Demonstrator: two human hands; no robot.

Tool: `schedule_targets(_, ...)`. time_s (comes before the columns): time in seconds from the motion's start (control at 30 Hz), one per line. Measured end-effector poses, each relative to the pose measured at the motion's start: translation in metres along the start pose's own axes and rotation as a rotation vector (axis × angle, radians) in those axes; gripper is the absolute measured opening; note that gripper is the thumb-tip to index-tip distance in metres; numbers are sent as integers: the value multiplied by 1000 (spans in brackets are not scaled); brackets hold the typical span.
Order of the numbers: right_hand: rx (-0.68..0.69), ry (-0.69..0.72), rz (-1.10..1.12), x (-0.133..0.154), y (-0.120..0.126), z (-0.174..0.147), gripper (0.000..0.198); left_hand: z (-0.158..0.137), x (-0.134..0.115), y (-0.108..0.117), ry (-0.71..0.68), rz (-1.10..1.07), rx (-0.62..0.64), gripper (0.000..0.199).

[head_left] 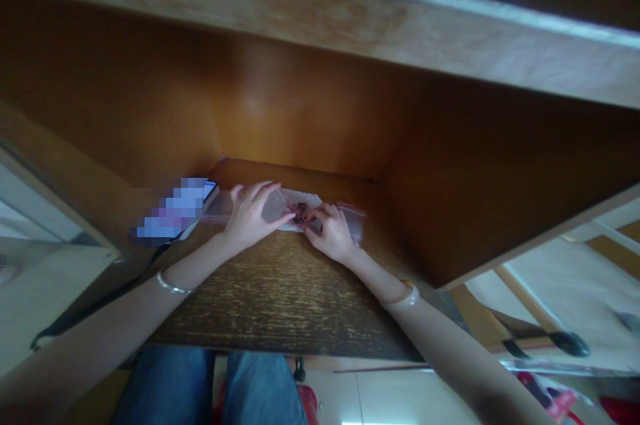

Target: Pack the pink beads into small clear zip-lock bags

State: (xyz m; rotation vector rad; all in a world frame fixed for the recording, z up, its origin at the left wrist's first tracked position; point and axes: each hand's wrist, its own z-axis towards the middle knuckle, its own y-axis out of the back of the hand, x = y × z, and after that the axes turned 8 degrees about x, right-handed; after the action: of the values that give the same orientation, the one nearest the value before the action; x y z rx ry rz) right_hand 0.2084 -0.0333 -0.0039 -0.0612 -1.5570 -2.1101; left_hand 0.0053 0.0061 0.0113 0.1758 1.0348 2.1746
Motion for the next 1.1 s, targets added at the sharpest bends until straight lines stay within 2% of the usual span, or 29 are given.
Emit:
schedule_targets(0.23, 46, 11, -72, 1, 1, 0, 12, -2, -2, -2, -115, -72, -3, 52)
schedule_targets(0.43, 29, 10, -19, 0, -1, 0, 9, -4, -2, -1, -84, -108, 88, 56)
schedule_targets(0.63, -131, 42, 88, -3, -3, 1, 12, -3, -4, 0, -141, -126, 131, 63)
schedule_targets(0.87, -432, 112, 245, 5, 4, -1, 14, -4, -6, 0, -172, -180, 236, 73)
schedule_targets(0.97, -436, 172, 269, 9, 6, -3, 13, -4, -6, -1, -200, -191, 244, 73)
schedule_targets(1.1, -348, 234, 283, 10, 5, -4, 14, -5, -6, -2, -206, -205, 255, 75)
